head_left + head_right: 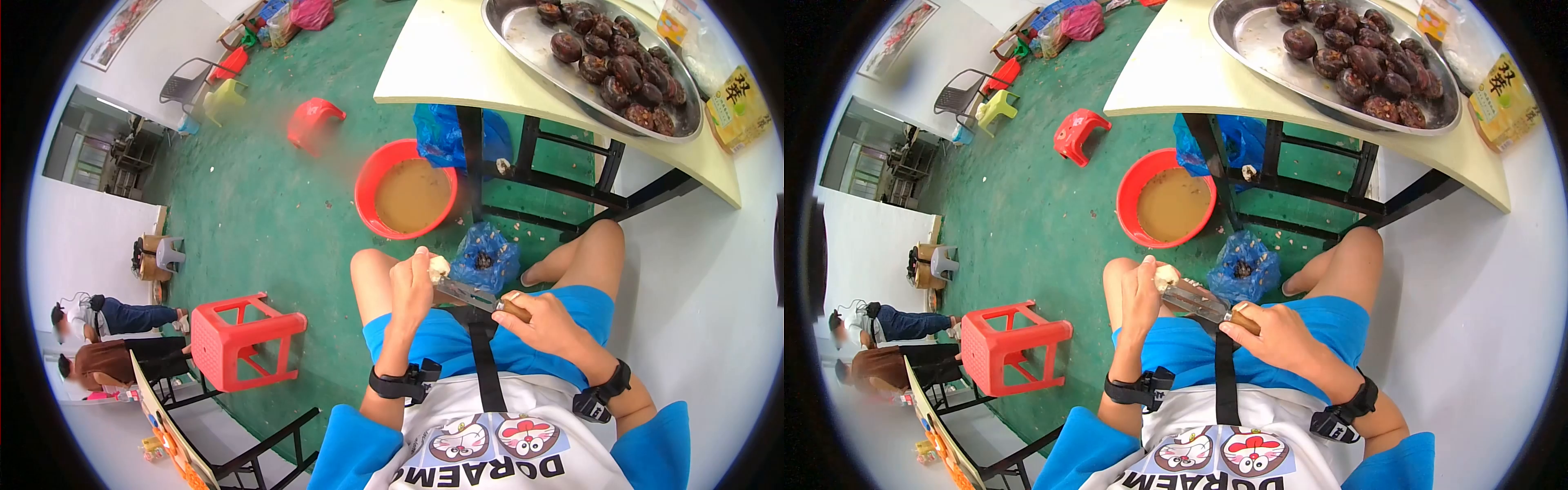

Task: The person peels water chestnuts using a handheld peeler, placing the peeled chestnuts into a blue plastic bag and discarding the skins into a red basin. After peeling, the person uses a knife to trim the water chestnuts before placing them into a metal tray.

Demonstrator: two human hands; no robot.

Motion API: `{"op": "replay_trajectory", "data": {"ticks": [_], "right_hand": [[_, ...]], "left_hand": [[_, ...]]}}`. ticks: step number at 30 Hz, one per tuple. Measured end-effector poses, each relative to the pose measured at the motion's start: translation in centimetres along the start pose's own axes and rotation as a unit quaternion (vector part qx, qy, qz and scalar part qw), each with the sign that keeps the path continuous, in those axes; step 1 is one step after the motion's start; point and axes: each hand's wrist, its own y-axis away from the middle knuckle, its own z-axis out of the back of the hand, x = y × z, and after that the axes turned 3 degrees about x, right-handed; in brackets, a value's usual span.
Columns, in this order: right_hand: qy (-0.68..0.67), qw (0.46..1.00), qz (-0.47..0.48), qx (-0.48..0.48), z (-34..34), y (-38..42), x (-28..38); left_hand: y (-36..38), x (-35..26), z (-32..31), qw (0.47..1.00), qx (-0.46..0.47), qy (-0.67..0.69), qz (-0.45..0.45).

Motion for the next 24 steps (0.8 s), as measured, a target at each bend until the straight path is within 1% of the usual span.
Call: {"op": "replay_trajectory", "data": {"ticks": [1, 3, 7, 10, 11, 12, 13, 15, 16, 17, 18, 19, 20, 22, 23, 24], "right_hand": [[-0.001, 1.0, -0.001, 0.0, 0.1, 0.0, 0.1], [-0.03, 0.999, -0.032, 0.023, 0.3, 0.0, 0.2], [-0.04, 0.999, -0.026, 0.011, -0.2, 0.1, -0.4], [-0.007, 1.0, 0.001, -0.009, -1.2, 0.1, -1.4], [0.039, 0.998, 0.024, -0.046, -1.8, 0.2, -1.7], [0.085, 0.992, 0.046, -0.083, -2.3, 0.2, -2.0], [0.086, 0.992, 0.047, -0.083, -2.6, 0.2, -2.2], [0.081, 0.987, 0.081, -0.113, -3.1, 0.0, -2.4], [0.081, 0.987, 0.081, -0.113, -3.3, 0.0, -2.5], [0.039, 0.988, 0.058, -0.14, -3.6, -0.1, -2.4], [-0.003, 0.986, 0.034, -0.166, -3.7, -0.1, -2.4], [-0.003, 0.986, 0.034, -0.165, -3.5, -0.2, -2.5], [-0.037, 0.985, 0.021, -0.167, -3.2, -0.3, -2.6], [-0.089, 0.983, -0.008, -0.162, -2.6, -0.5, -2.2], [-0.089, 0.983, -0.008, -0.163, -2.5, -0.6, -1.9], [-0.099, 0.983, -0.017, -0.154, -2.3, -0.7, -1.6]], "left_hand": [[0.0, 0.1, 0.0, 1.0, 0.004, -0.012, -0.014], [0.0, 0.5, 0.0, 1.0, 0.006, -0.018, -0.016], [0.0, 0.6, -0.2, 0.999, 0.014, -0.037, -0.018], [-0.1, 0.6, -0.3, 0.999, 0.01, -0.04, -0.005], [-0.1, 0.5, -0.4, 0.999, 0.011, -0.04, -0.005], [0.0, 0.4, -0.5, 0.999, 0.005, 0.019, 0.036], [0.0, 0.3, -0.7, 0.994, -0.001, 0.079, 0.076], [-0.2, 0.6, -1.1, 0.994, -0.007, 0.079, 0.073], [-0.2, 0.8, -1.2, 0.994, -0.013, 0.08, 0.07], [-0.1, 0.4, -1.2, 0.994, -0.014, 0.08, 0.07], [0.0, -0.4, -1.0, 0.99, -0.015, 0.089, 0.11], [0.0, -0.8, -1.0, 0.984, -0.016, 0.098, 0.148], [0.0, -0.7, -1.0, 0.984, -0.016, 0.098, 0.148], [0.0, -0.5, -1.2, 0.988, -0.04, 0.112, 0.102], [0.1, -0.6, -1.2, 0.988, -0.039, 0.112, 0.102], [0.1, -0.7, -1.1, 0.987, -0.018, 0.115, 0.111]]}}
